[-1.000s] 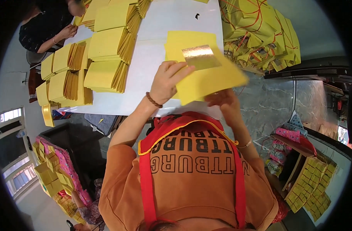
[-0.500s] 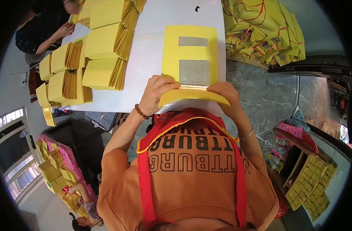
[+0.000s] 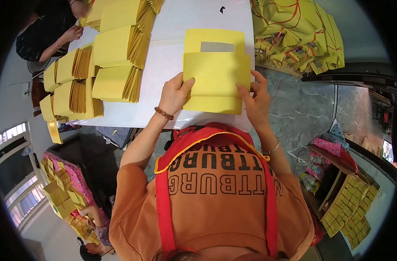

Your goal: Fold yellow joss paper with foil centers into specific ritual shapes.

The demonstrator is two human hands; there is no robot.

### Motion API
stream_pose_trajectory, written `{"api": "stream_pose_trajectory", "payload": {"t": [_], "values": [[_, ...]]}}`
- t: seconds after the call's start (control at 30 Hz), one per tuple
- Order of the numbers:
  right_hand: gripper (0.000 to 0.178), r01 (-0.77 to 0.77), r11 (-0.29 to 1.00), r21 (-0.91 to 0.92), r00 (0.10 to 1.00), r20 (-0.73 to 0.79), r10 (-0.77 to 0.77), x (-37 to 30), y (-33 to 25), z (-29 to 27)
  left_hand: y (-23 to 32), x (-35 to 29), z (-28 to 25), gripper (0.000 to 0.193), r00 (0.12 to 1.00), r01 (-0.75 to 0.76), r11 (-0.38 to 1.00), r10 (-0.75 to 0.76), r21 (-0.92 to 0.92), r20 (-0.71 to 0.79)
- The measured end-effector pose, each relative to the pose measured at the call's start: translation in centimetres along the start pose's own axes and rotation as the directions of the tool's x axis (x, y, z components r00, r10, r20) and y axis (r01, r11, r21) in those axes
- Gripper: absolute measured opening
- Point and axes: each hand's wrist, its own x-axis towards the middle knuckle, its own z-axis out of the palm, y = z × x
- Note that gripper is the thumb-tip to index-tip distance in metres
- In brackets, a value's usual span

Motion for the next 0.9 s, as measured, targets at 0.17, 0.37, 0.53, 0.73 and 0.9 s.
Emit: {"api": "stream_pose_trajectory", "payload": {"t": [0.17,0.37,0.53,0.73,0.9], "values": [[0.046,-0.078,0.996,0.031,0.996,-0.03,0.079,0.8,0.3,0.4,0.6,0.2,0.2,0.031,0.996,-0.072,0.981,0.08,0.181,-0.041],[0.037,-0.074,0.997,-0.003,0.995,-0.062,0.074,1.5,0.9,0.8,2.8,0.5,-0.3,0.035,0.999,0.022,0.89,-0.004,0.456,-0.04],[0.034,-0.101,0.994,-0.039,0.993,-0.072,0.098,1.8,1.1,0.9,1.6,1.1,-0.4,0.034,0.998,0.057,0.935,-0.042,0.35,-0.05],[0.034,-0.109,0.993,-0.047,0.991,-0.087,0.105,1.9,0.6,1.1,2.2,0.9,-0.3,0.035,0.995,0.086,0.971,-0.072,0.222,-0.073],[0.034,-0.093,0.991,-0.093,0.992,-0.091,0.085,2.0,1.1,1.1,3.8,0.3,-0.7,0.044,0.966,-0.079,0.851,0.193,0.52,-0.17]]}}
